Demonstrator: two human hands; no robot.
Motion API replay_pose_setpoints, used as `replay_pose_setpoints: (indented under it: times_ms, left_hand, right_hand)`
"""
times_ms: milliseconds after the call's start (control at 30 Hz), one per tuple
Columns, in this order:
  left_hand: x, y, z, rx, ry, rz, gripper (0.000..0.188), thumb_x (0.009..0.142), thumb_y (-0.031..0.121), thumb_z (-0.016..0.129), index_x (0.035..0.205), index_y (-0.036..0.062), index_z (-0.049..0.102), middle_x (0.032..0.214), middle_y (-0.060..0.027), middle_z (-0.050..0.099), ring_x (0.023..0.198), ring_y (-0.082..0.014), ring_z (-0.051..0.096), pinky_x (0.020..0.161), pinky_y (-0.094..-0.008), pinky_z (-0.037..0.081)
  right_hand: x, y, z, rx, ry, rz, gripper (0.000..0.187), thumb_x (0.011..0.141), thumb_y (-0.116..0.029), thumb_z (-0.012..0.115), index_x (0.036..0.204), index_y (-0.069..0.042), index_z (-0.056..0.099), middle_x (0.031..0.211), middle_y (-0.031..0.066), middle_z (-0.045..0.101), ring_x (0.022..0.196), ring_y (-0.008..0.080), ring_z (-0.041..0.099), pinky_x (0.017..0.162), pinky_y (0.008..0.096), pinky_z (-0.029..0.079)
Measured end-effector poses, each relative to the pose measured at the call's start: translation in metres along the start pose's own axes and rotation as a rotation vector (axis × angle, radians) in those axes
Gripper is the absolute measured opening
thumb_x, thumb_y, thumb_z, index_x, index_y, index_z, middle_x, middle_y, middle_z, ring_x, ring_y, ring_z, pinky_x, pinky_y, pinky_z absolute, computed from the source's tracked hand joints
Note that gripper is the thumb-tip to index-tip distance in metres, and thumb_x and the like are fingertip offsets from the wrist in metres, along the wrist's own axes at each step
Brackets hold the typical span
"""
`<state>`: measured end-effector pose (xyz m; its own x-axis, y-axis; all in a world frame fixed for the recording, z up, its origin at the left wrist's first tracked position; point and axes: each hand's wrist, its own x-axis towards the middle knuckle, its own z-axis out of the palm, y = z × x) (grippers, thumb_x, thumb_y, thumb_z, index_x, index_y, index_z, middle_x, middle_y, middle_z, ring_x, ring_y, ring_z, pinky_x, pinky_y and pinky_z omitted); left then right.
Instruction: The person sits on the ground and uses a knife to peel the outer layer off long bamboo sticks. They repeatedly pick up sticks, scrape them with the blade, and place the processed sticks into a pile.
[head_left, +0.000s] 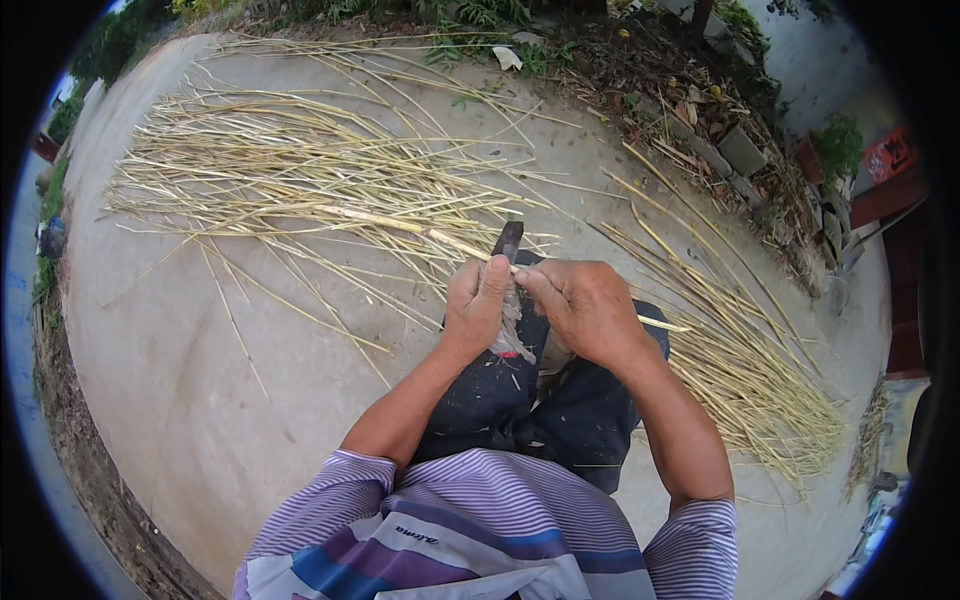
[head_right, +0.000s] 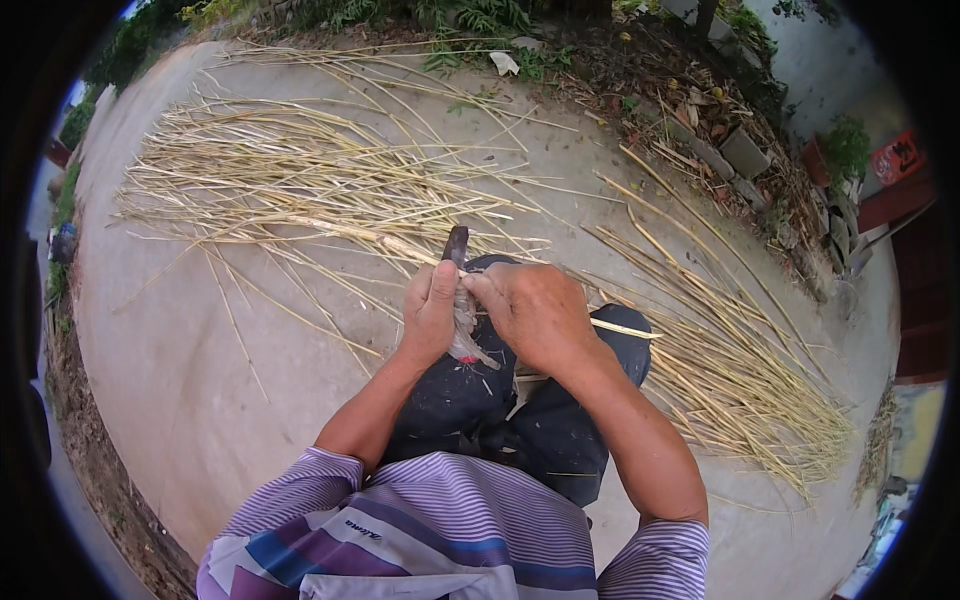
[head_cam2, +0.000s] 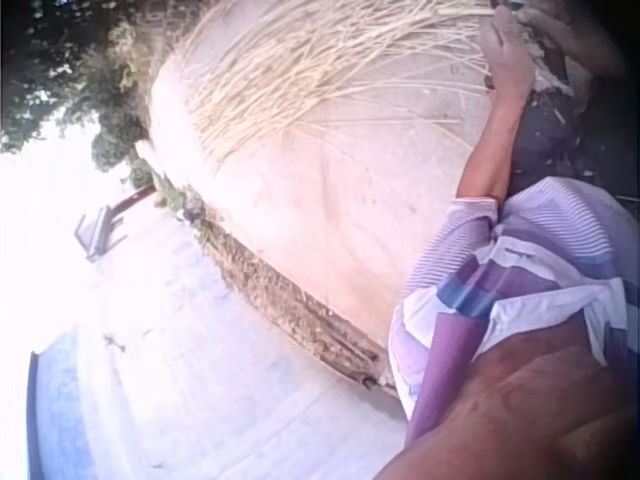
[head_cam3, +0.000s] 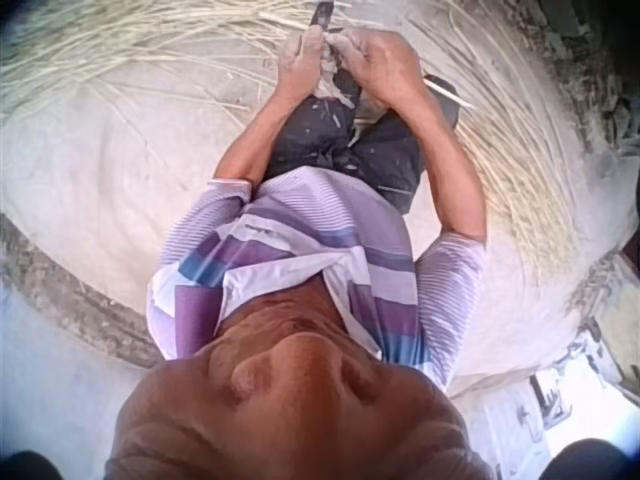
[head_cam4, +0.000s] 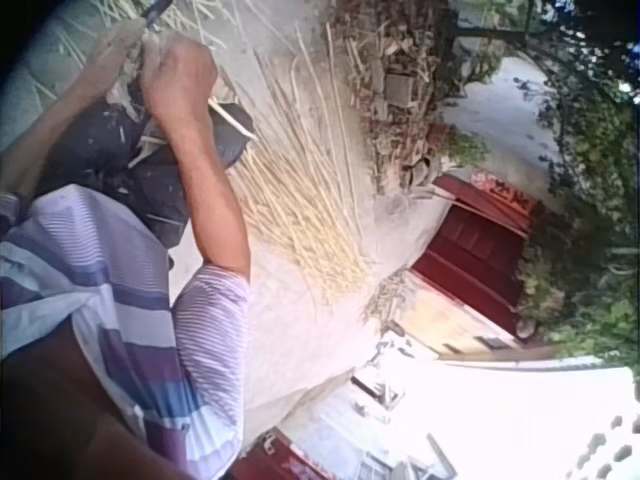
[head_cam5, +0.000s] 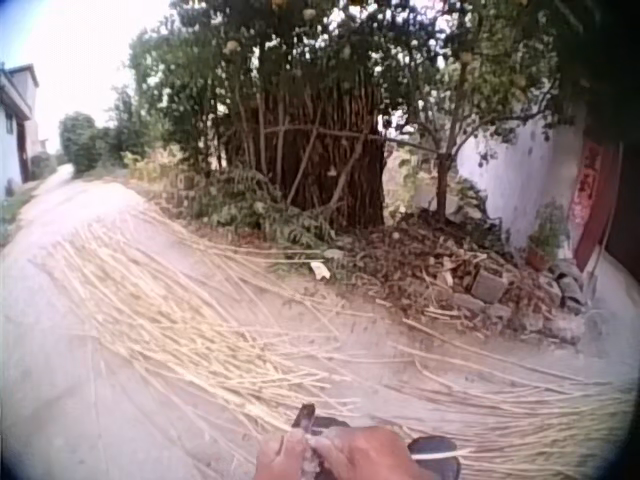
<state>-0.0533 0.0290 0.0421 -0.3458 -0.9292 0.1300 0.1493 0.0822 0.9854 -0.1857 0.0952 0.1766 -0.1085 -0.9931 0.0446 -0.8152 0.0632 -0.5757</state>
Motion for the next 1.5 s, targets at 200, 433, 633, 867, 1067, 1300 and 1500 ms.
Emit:
replay_pose_setpoints:
  times_ms: [200,433,633,867,1067,1300,1500]
  left_hand:
    - [0.008,0.012,-0.01,-0.065,-0.03,-0.148,0.049,0.1,0.042,0.05,0.077,-0.0005,0.05,0.066,-0.0074,0.049,0.064,-0.015,0.045,0.059,-0.033,0.039]
    - [0.0,0.02,-0.004,0.07,0.014,-0.047,0.049,0.1,0.042,0.05,0.076,-0.0007,0.052,0.066,-0.0088,0.047,0.065,-0.0141,0.045,0.06,-0.0344,0.039]
    - [-0.002,0.021,-0.027,0.181,-0.03,-0.024,0.049,0.101,0.042,0.047,0.076,-0.0011,0.05,0.065,-0.011,0.045,0.063,-0.0185,0.046,0.06,-0.0365,0.04]
    - [0.002,-0.005,-0.043,0.089,0.001,-0.065,0.045,0.102,0.043,0.043,0.088,0.0033,0.056,0.07,-0.0067,0.057,0.066,-0.0157,0.057,0.063,-0.0322,0.043]
    - [-0.009,0.012,-0.062,-0.363,-0.02,-0.563,0.044,0.101,0.047,0.043,0.088,0.0076,0.058,0.07,-0.003,0.06,0.057,-0.0101,0.054,0.051,-0.0252,0.044]
    - [-0.003,-0.006,-0.094,-0.38,-0.027,-0.684,0.047,0.1,0.047,0.044,0.085,0.0065,0.062,0.065,-0.0024,0.062,0.048,-0.011,0.053,0.041,-0.0251,0.042]
    - [-0.015,-0.02,-0.117,-0.359,0.03,-0.787,0.047,0.1,0.047,0.044,0.09,0.0045,0.061,0.067,-0.0038,0.064,0.046,-0.012,0.053,0.04,-0.026,0.043]
  right_hand:
    - [-0.006,0.009,0.001,-0.101,0.048,-0.076,0.028,0.094,-0.028,0.056,0.077,-0.006,0.061,0.068,0.0153,0.059,0.068,0.0381,0.059,0.06,0.0458,0.045]
    - [0.001,-0.008,0.004,-0.176,0.042,-0.072,0.029,0.093,-0.03,0.055,0.077,-0.007,0.061,0.069,0.0164,0.06,0.067,0.0387,0.06,0.06,0.047,0.047]
    - [-0.008,-0.008,0.024,-0.229,0.131,-0.076,0.024,0.092,-0.023,0.059,0.076,-0.005,0.06,0.069,0.019,0.059,0.066,0.0402,0.059,0.059,0.0471,0.045]
    - [0.002,-0.018,0.032,-0.089,-0.048,0.008,0.023,0.093,-0.022,0.057,0.08,-0.004,0.061,0.073,0.0214,0.059,0.071,0.0426,0.059,0.062,0.0483,0.045]
    - [0.004,-0.017,0.053,-0.161,-0.111,-0.053,0.022,0.093,-0.026,0.057,0.086,-0.006,0.063,0.074,0.0205,0.062,0.072,0.042,0.061,0.063,0.0495,0.047]
    - [0.01,-0.024,0.062,-0.184,-0.213,-0.109,0.024,0.091,-0.029,0.059,0.09,-0.005,0.063,0.076,0.0182,0.062,0.075,0.0402,0.062,0.066,0.0487,0.048]
    - [0.037,-0.025,0.034,-0.032,-0.208,0.01,0.032,0.088,-0.033,0.063,0.096,-0.001,0.064,0.078,0.017,0.062,0.078,0.0369,0.062,0.069,0.0438,0.048]
